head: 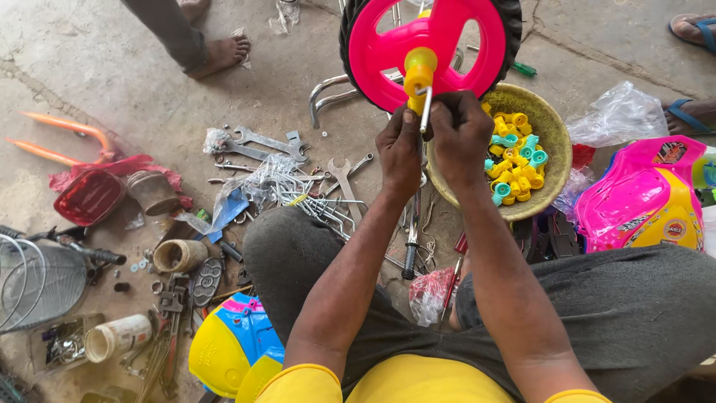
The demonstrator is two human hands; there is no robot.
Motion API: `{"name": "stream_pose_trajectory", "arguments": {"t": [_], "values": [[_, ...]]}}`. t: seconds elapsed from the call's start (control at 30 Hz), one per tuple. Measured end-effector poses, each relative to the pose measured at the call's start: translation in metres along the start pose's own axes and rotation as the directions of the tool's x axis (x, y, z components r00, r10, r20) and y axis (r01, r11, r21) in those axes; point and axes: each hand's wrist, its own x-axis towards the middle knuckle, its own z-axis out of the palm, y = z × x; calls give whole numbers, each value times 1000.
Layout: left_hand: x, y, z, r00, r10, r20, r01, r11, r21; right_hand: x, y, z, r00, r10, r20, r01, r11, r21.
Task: The person assembles a tricycle wheel by attaching a pink wheel with a black tire to a metal axle. They use a wrench to tighten the nuts and secure the wheel in place.
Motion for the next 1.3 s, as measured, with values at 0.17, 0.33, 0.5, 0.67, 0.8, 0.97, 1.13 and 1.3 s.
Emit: {"name": "stream_pose_trajectory", "arguments": {"t": [0.17, 0.33, 0.5, 0.67, 0.8, 0.97, 1.13, 1.3], "values": [[-3, 1, 1, 1000, 11, 1, -11, 988, 155, -4, 1, -3, 998, 43, -35, -44, 999, -21], [-10, -1, 0, 999, 18, 40, -25, 984, 179, -6, 10, -8, 998, 13, -65, -23, 988, -152], [-12, -2, 6, 999, -10, 50, -1, 975, 220, -13, 21, -7, 975, -193, -110, 148, 934, -325], [-16, -2, 12, 998, 4, 58, -16, 975, 221, -16, 34, -10, 960, -272, -63, 227, 892, -390], [-17, -2, 15, 998, -24, 50, 11, 970, 242, -16, 39, -17, 970, -225, -91, 194, 945, -264], [-24, -14, 15, 995, -54, 85, 40, 988, 150, -22, 40, -28, 990, 84, -116, -81, 996, 32], [-33, -35, 15, 998, 66, 23, -70, 948, 311, -29, 44, -35, 982, -146, -118, 132, 985, -113], [-49, -34, -4, 990, -132, -46, 133, 991, 22, -47, 59, -27, 985, 170, -21, -165, 977, 135]]}}
